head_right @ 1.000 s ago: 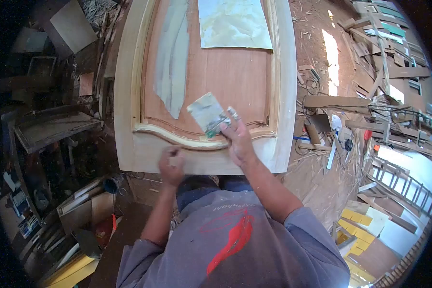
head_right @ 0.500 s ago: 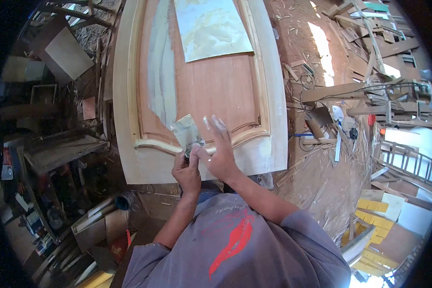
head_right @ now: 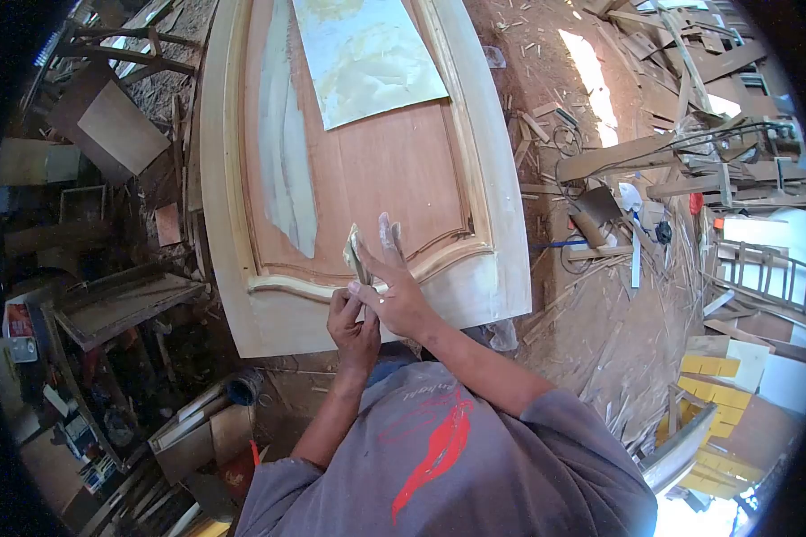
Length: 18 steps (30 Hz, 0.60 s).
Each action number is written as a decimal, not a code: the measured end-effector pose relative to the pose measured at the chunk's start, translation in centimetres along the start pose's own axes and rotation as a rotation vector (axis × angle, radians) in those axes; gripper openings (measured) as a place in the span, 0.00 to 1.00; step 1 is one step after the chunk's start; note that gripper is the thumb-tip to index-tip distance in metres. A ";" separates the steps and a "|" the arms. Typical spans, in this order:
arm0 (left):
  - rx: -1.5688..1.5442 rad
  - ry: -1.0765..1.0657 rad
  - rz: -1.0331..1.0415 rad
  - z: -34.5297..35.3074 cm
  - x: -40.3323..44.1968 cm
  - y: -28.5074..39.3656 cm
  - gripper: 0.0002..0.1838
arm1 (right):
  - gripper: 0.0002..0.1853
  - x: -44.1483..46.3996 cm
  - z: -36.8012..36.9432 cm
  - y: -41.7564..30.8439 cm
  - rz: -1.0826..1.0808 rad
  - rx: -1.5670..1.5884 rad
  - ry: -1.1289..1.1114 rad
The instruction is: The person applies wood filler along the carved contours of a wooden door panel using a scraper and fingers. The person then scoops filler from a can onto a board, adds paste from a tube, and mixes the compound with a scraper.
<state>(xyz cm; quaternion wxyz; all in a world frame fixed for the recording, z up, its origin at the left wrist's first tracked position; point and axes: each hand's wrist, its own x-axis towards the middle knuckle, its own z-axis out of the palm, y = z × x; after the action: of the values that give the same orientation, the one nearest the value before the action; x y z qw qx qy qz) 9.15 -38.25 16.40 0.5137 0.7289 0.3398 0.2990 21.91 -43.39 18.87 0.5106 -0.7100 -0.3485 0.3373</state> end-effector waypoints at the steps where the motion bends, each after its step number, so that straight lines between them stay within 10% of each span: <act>1: 0.026 -0.017 0.009 0.0 0.1 -0.1 0.07 | 0.37 0.0 0.0 0.1 0.008 0.013 0.004; 12: 0.101 -0.002 -0.039 0.3 0.5 -0.7 0.16 | 0.30 0.2 -0.1 -0.1 -0.133 -0.038 0.135; 18: 0.537 0.107 0.284 -4.3 4.7 -1.1 0.25 | 0.32 0.3 -6.9 -2.8 -0.061 -0.034 0.208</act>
<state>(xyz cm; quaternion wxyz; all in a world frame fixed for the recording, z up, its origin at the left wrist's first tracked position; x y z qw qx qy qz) 8.31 -31.87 17.06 0.2374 0.8620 0.3278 0.3052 27.42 -45.86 23.26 0.5419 -0.7388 -0.3207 0.2401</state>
